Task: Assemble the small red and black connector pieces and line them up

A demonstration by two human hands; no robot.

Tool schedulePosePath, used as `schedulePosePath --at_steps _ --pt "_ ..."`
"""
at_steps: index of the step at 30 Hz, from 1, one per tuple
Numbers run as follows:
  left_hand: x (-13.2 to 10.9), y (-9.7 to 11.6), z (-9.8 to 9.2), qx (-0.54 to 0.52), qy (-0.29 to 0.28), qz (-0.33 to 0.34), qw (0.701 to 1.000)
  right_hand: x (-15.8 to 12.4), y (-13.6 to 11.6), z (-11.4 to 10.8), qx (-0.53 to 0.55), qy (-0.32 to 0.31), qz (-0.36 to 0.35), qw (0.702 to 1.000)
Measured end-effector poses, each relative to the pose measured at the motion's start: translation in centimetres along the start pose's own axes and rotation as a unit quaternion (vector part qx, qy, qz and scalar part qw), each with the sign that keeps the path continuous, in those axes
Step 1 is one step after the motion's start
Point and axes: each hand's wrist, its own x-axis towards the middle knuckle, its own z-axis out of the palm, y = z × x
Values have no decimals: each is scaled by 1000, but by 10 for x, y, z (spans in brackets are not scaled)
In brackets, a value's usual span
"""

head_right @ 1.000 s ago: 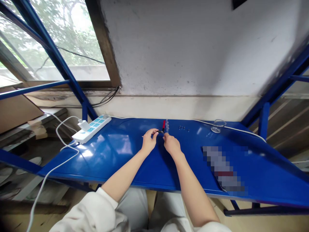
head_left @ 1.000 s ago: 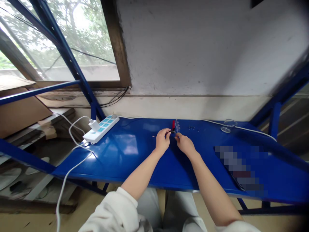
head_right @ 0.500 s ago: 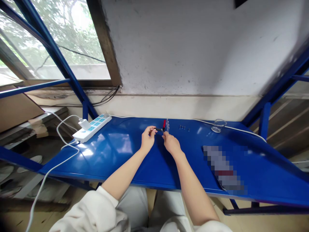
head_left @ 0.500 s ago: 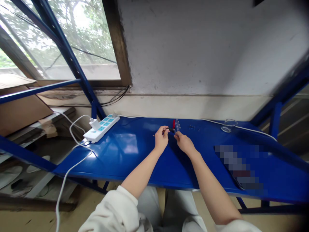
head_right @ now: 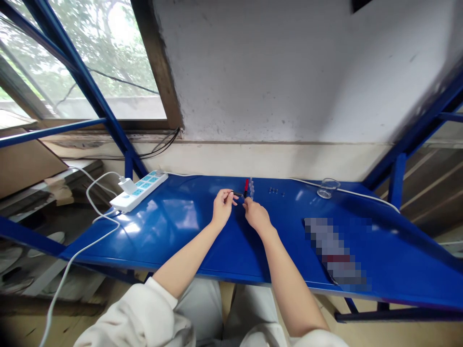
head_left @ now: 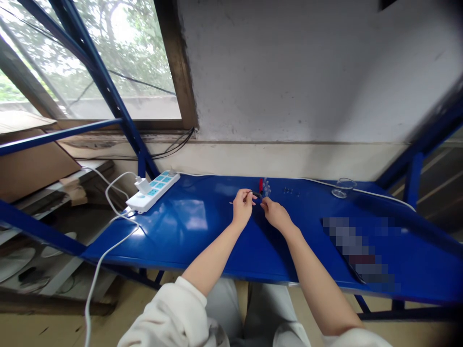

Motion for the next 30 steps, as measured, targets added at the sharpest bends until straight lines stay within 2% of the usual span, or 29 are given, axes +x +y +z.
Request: schedulePosePath --at_steps 5,10,20,24,30 --pt "1 -2 -1 -14 -12 -8 1000 1 2 0 3 20 -21 1000" --pt "0 -2 -1 -8 -26 5 1000 2 4 1 11 45 -8 999" --pt "-5 1 0 75 -23 58 995 1 2 1 -4 78 -3 997" --pt "-5 1 0 93 -22 62 993 1 0 4 21 81 -36 996" --pt "-6 -3 1 135 -65 57 987 5 1 8 92 113 -54 988"
